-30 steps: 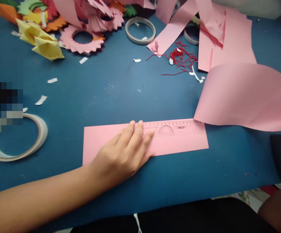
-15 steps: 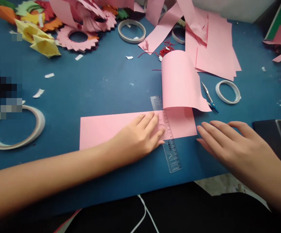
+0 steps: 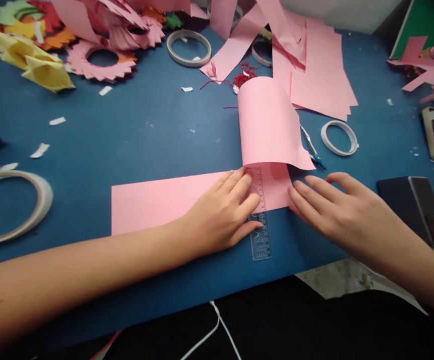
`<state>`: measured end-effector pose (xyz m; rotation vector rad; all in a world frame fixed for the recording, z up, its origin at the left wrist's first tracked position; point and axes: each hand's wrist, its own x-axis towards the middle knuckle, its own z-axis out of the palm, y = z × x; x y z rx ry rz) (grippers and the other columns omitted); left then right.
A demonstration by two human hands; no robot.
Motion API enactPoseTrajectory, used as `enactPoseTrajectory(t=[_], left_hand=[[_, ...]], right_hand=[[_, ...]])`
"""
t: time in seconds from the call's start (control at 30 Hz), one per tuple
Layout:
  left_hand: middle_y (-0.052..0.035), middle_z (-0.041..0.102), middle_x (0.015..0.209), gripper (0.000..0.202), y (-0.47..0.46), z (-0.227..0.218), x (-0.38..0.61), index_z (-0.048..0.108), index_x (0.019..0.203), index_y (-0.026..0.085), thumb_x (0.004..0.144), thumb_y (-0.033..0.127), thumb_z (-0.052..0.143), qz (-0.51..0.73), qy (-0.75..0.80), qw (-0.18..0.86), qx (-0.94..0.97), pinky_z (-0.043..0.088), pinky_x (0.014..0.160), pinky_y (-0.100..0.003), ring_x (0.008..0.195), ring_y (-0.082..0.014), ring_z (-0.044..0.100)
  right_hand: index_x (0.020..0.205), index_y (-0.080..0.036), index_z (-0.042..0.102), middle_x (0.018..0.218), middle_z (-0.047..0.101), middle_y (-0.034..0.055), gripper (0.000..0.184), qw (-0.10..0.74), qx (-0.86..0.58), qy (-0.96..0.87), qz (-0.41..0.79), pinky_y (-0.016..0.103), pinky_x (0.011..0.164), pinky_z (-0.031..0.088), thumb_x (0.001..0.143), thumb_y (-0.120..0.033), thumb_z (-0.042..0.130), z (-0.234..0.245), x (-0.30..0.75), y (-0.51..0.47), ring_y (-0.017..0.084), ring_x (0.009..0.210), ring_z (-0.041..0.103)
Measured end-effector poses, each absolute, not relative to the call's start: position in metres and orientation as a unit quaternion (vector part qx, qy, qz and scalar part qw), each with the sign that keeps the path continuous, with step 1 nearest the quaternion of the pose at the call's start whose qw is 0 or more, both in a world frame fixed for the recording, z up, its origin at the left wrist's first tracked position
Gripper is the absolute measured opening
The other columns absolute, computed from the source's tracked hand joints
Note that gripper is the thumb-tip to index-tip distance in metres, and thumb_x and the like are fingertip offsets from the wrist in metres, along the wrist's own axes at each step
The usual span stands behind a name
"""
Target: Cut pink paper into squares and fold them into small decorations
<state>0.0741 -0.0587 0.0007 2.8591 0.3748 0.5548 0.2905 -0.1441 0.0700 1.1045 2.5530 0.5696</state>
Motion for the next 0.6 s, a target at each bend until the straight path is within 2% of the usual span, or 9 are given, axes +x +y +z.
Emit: enactPoseTrajectory(t=[0.2, 0.33, 0.6], left_hand=[[-0.0256, 0.059, 0.126, 0.064, -0.061, -0.006, 0.073, 0.054, 0.123, -0.006, 0.092, 0.049, 0.05, 0.206, 0.147, 0.088, 0.963, 0.046, 0.105, -0.047, 0.121, -0.037, 0.054], [-0.0236, 0.061, 0.125, 0.064, -0.061, -0.006, 0.072, 0.058, 0.121, -0.005, 0.091, 0.051, 0.05, 0.207, 0.157, 0.079, 0.962, 0.047, 0.104, -0.047, 0.119, -0.037, 0.056], [-0.0233, 0.061, 0.125, 0.064, -0.06, -0.003, 0.075, 0.06, 0.118, -0.006, 0.091, 0.051, 0.052, 0.208, 0.155, 0.077, 0.963, 0.05, 0.103, -0.047, 0.12, -0.0363, 0.057]], right_hand=[[0.112, 0.0, 0.063, 0.115, 0.067, 0.0187, 0.031, 0.121, 0.363, 0.901, 0.205, 0.044, 0.086, 0.045, 0.089, -0.001, 0.042, 0.056, 0.296, -0.143, 0.03, 0.104, 0.061], [0.114, -0.002, 0.062, 0.118, 0.066, 0.0168, 0.028, 0.064, 0.355, 0.914, 0.189, 0.045, 0.091, 0.046, 0.091, -0.004, 0.047, 0.046, 0.308, -0.141, 0.029, 0.108, 0.062], [0.123, -0.005, 0.057, 0.128, 0.059, 0.0157, 0.032, -0.045, 0.434, 0.894, 0.104, 0.042, 0.093, 0.05, 0.092, -0.004, 0.047, 0.022, 0.32, -0.153, 0.027, 0.12, 0.058]])
